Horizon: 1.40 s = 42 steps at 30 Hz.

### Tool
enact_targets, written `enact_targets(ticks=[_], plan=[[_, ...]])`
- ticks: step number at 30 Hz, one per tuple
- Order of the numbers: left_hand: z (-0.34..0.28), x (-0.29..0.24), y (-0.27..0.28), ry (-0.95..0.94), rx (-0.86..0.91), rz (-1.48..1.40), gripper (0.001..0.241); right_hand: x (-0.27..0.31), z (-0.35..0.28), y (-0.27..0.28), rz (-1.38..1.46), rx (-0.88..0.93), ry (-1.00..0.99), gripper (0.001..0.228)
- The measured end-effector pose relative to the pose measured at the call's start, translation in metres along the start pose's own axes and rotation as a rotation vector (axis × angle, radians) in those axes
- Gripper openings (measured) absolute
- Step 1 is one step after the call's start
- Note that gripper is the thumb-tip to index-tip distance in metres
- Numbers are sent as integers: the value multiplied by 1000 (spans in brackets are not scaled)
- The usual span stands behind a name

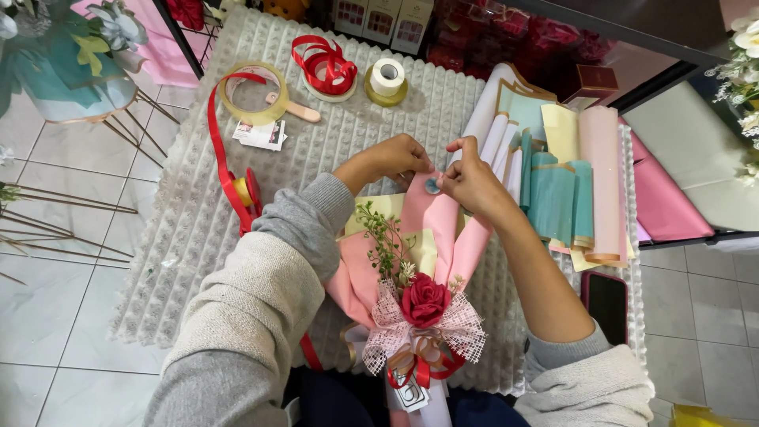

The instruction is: The person ties a red ribbon around the base of a flower bouquet wrapped in pink paper, using scissors to trim the excess ribbon. They then secure the wrapping with a piece of double-sided tape and adjust the bouquet's presentation.

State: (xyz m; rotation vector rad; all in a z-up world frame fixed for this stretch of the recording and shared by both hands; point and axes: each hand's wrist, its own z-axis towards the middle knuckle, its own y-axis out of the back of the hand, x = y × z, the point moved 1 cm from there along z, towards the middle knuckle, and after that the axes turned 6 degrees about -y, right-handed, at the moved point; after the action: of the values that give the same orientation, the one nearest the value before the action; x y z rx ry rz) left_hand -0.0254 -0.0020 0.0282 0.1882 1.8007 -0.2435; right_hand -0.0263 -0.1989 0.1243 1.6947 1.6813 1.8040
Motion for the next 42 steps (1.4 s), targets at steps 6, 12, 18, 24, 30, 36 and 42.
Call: enact_targets(ticks=[6,12,18,24,30,36,42], plan=[[-1,-3,-3,5,-4,54,20,1,2,2,-32,37,23,57],[-8,-12,-5,0,-21,87,19,8,2,0,-74,44,0,57],[-9,-13,-7,-22,-27,112,18,23,-9,-2,-127,-52,10,55],[18,29,-3,-130,89,96,41,20,-10,-4,-240,-104,15,56],[16,29,-8,-188,57,80,54,-5,-1,-4,-306,-151,-39,57],[19,34,-2,-156,19,46,54,-19,8,4,-184,-206,-39,30],[23,41,-2,-146,19,22,68,-44,29,-15,44,-73,-46,21]])
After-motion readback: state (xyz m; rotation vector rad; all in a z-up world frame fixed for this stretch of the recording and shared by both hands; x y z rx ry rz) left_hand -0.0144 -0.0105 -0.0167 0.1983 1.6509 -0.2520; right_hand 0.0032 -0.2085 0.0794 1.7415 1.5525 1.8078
